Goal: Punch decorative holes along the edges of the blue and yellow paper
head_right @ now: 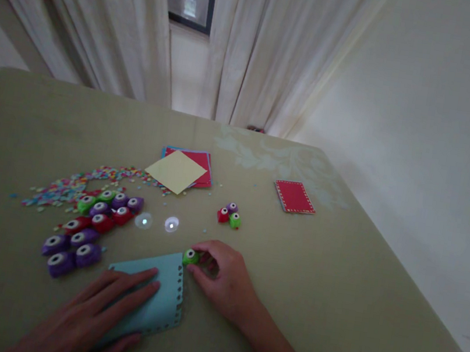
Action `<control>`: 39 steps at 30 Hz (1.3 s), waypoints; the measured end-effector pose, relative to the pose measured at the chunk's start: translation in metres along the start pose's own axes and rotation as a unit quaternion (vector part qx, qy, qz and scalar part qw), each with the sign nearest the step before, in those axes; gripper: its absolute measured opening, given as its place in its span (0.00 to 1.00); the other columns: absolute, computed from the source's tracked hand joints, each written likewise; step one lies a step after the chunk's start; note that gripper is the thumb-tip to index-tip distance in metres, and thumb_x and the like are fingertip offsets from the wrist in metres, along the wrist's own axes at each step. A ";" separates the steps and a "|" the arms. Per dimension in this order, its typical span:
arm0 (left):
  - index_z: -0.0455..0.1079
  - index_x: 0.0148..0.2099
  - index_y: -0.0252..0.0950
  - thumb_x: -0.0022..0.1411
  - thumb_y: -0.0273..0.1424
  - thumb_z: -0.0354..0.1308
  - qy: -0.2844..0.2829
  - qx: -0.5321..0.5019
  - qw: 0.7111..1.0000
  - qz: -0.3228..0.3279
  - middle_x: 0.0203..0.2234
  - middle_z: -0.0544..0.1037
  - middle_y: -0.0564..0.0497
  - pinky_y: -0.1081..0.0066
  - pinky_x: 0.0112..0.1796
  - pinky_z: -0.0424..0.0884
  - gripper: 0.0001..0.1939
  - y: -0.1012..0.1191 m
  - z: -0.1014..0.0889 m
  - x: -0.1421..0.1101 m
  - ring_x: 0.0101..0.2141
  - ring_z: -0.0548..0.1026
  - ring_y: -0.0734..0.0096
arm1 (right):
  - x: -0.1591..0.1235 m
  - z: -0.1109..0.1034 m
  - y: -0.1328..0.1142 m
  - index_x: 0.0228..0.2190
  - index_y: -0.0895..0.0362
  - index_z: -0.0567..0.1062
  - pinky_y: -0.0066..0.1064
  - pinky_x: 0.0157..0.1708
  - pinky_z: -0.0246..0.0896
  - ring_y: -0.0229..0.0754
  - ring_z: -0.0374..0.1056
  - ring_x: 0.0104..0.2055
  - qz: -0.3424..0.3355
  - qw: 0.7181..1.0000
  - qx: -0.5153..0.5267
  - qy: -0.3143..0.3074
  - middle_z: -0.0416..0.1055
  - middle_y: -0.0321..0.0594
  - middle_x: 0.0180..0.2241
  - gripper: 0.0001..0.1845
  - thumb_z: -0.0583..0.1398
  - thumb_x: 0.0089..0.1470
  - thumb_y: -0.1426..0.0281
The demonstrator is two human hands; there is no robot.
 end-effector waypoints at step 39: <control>0.76 0.66 0.42 0.84 0.43 0.48 0.033 0.060 0.997 0.032 0.62 0.81 0.55 0.65 0.52 0.71 0.22 0.008 -0.010 0.008 0.52 0.77 0.61 | 0.001 -0.002 0.003 0.47 0.55 0.83 0.32 0.41 0.75 0.43 0.79 0.39 0.005 1.000 0.023 -0.010 0.83 0.42 0.41 0.13 0.71 0.61 0.68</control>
Point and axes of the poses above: each hand's wrist, its own x-axis towards the middle knuckle, its own z-axis out of the palm, y = z × x, the point moved 8 cm from there along x, towards the middle knuckle
